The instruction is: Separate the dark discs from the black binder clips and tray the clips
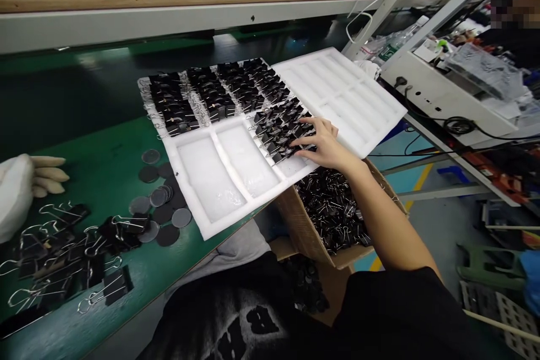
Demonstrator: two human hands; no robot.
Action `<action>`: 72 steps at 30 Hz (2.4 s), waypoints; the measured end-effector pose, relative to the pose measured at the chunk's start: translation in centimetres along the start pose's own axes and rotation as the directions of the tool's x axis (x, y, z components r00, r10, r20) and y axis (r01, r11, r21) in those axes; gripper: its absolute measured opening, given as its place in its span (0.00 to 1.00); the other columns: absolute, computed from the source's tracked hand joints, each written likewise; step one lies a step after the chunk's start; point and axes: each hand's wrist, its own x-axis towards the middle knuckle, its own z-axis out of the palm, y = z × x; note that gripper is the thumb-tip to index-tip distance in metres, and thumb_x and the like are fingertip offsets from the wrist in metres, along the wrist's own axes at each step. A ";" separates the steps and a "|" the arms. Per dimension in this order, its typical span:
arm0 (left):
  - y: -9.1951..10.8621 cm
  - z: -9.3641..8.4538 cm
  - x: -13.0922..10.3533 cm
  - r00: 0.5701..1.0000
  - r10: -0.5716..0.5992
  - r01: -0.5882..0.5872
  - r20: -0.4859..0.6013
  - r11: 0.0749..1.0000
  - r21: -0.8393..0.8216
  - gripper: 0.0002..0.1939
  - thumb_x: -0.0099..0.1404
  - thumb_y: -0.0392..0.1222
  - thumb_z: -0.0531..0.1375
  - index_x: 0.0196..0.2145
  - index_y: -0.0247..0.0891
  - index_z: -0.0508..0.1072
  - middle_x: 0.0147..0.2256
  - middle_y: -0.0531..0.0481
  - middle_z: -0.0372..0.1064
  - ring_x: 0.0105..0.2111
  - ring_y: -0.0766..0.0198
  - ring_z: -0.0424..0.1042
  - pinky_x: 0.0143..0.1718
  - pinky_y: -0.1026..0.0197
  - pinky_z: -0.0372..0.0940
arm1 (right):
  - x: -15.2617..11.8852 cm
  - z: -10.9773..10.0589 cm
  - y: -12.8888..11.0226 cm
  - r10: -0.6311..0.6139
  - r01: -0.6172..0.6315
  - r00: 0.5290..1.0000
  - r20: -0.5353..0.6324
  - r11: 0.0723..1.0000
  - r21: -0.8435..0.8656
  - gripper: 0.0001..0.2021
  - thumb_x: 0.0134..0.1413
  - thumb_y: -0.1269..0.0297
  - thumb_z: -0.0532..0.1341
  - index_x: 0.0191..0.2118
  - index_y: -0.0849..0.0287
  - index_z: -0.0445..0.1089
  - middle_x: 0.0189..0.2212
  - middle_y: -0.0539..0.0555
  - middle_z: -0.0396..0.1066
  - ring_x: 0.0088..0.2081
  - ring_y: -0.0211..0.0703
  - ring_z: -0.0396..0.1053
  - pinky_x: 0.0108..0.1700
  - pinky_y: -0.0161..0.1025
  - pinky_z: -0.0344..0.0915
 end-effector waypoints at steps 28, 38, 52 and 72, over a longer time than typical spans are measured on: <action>-0.4 1.1 -1.3 0.974 -0.093 -0.010 -0.207 0.893 -0.450 0.36 0.77 0.69 0.51 0.51 0.30 0.76 0.29 0.46 0.76 0.21 0.68 0.70 0.24 0.63 0.61 | 20.4 8.8 -33.7 -0.695 0.680 0.718 -0.031 0.692 0.243 0.21 0.78 0.55 0.50 0.56 0.60 0.75 0.54 0.64 0.77 0.54 0.60 0.72 0.54 0.54 0.64; -3.3 -2.9 -8.8 0.953 -0.131 0.109 -0.273 0.990 -0.092 0.33 0.78 0.65 0.45 0.52 0.36 0.75 0.36 0.44 0.79 0.28 0.63 0.77 0.32 0.60 0.71 | 20.4 11.5 -34.3 -0.714 0.713 0.700 -0.018 0.696 0.084 0.22 0.76 0.55 0.48 0.60 0.57 0.74 0.56 0.68 0.73 0.55 0.67 0.68 0.50 0.57 0.68; -8.2 -11.8 -28.1 0.567 -0.247 0.782 -0.786 0.461 0.419 0.43 0.68 0.59 0.57 0.69 0.23 0.62 0.66 0.20 0.62 0.67 0.29 0.62 0.66 0.32 0.60 | 20.5 11.1 -34.5 -0.707 0.696 0.707 0.007 0.697 0.174 0.24 0.77 0.53 0.47 0.60 0.56 0.75 0.57 0.67 0.72 0.57 0.67 0.69 0.53 0.60 0.69; -3.3 -3.5 -11.1 0.990 0.034 0.055 -0.136 0.795 0.604 0.22 0.76 0.47 0.57 0.64 0.39 0.73 0.63 0.38 0.72 0.62 0.45 0.71 0.65 0.40 0.67 | 21.7 7.0 -32.6 -0.696 0.607 0.588 0.412 0.717 0.343 0.14 0.55 0.76 0.70 0.46 0.55 0.79 0.49 0.58 0.76 0.49 0.53 0.77 0.46 0.42 0.66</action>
